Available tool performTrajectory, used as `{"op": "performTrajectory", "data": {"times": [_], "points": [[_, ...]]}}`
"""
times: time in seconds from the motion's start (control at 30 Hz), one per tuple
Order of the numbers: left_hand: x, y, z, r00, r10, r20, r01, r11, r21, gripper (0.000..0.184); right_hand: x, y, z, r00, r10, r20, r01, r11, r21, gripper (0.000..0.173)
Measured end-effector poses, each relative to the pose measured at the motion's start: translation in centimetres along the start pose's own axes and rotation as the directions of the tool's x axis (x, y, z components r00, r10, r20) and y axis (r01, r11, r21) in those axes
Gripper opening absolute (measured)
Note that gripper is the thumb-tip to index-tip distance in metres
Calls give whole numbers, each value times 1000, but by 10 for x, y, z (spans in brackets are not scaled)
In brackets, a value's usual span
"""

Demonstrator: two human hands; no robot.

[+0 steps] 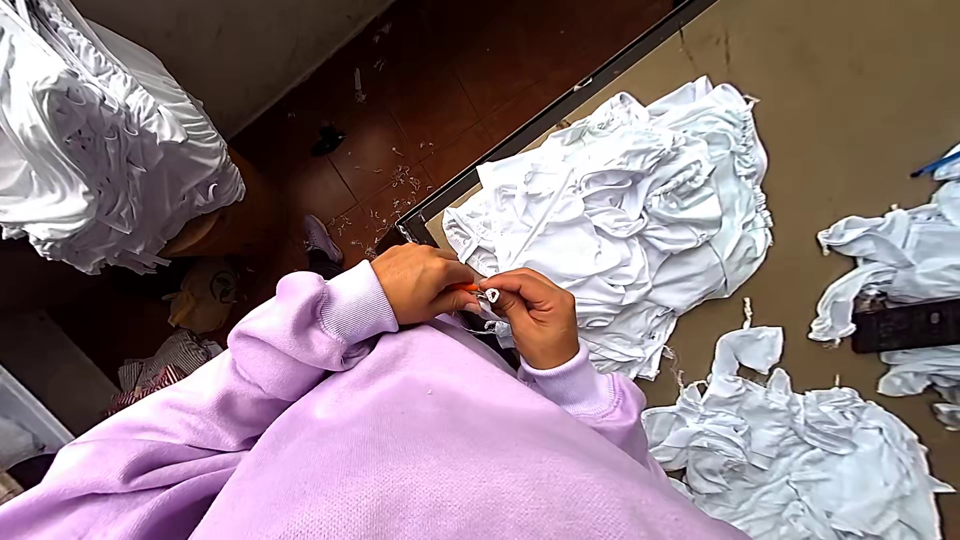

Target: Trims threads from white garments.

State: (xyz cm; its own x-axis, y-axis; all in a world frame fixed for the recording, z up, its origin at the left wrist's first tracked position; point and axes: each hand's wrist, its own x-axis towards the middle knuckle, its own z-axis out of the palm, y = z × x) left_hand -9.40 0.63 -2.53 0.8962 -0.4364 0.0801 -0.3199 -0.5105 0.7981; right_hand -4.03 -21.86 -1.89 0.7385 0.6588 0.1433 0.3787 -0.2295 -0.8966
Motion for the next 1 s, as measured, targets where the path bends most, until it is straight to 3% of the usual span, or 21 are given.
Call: {"op": "performTrajectory", "data": {"times": [0.3, 0.57, 0.63, 0.7, 0.73, 0.77, 0.8, 0.83, 0.87, 0.9, 0.97, 1.0], "points": [[-1, 0, 1, 999, 11, 38, -11, 1000, -2, 41, 0, -2, 3, 1000, -19, 14, 19, 1000, -17, 13], [-2, -2, 16, 999, 44, -29, -44, 999, -15, 36, -2, -5, 8, 999, 40, -33, -40, 999, -11, 15], [-4, -6, 16, 999, -2, -33, 2, 1000, -2, 38, -7, -6, -10, 1000, 26, -10, -27, 985, -169, 19], [-10, -16, 13, 995, -74, -73, 74, 997, -3, 37, -21, -14, -51, 975, 119, 187, -23, 894, -448, 19], [-13, -23, 11, 988, -111, -103, 110, 994, -18, 38, -31, -19, -72, 905, 258, 337, -25, 825, -564, 15], [-15, -28, 10, 981, -148, -128, 145, 989, -34, 40, -41, -27, -87, 750, 478, 458, -71, 746, -662, 10], [-16, -32, 10, 973, -179, -147, 176, 984, -35, 44, -44, -35, -93, 488, 727, 483, -136, 610, -781, 13], [-13, -34, 9, 966, -211, -151, 210, 978, -23, 46, -44, -38, -90, 237, 871, 429, -146, 469, -871, 24], [-8, -35, 8, 958, -253, -139, 254, 967, -7, 42, -44, -38, -87, 143, 907, 397, -134, 415, -900, 32], [-2, -35, 8, 949, -296, -112, 299, 954, 14, 35, -47, -38, -86, 229, 877, 421, -135, 457, -879, 32], [7, -32, 8, 939, -338, -69, 341, 939, 45, 25, -53, -31, -75, 683, 579, 444, -104, 679, -727, 19], [9, -33, 9, 940, -332, -82, 336, 941, 45, 23, -49, -24, -62, 841, 394, 372, -61, 751, -658, 17]]}}
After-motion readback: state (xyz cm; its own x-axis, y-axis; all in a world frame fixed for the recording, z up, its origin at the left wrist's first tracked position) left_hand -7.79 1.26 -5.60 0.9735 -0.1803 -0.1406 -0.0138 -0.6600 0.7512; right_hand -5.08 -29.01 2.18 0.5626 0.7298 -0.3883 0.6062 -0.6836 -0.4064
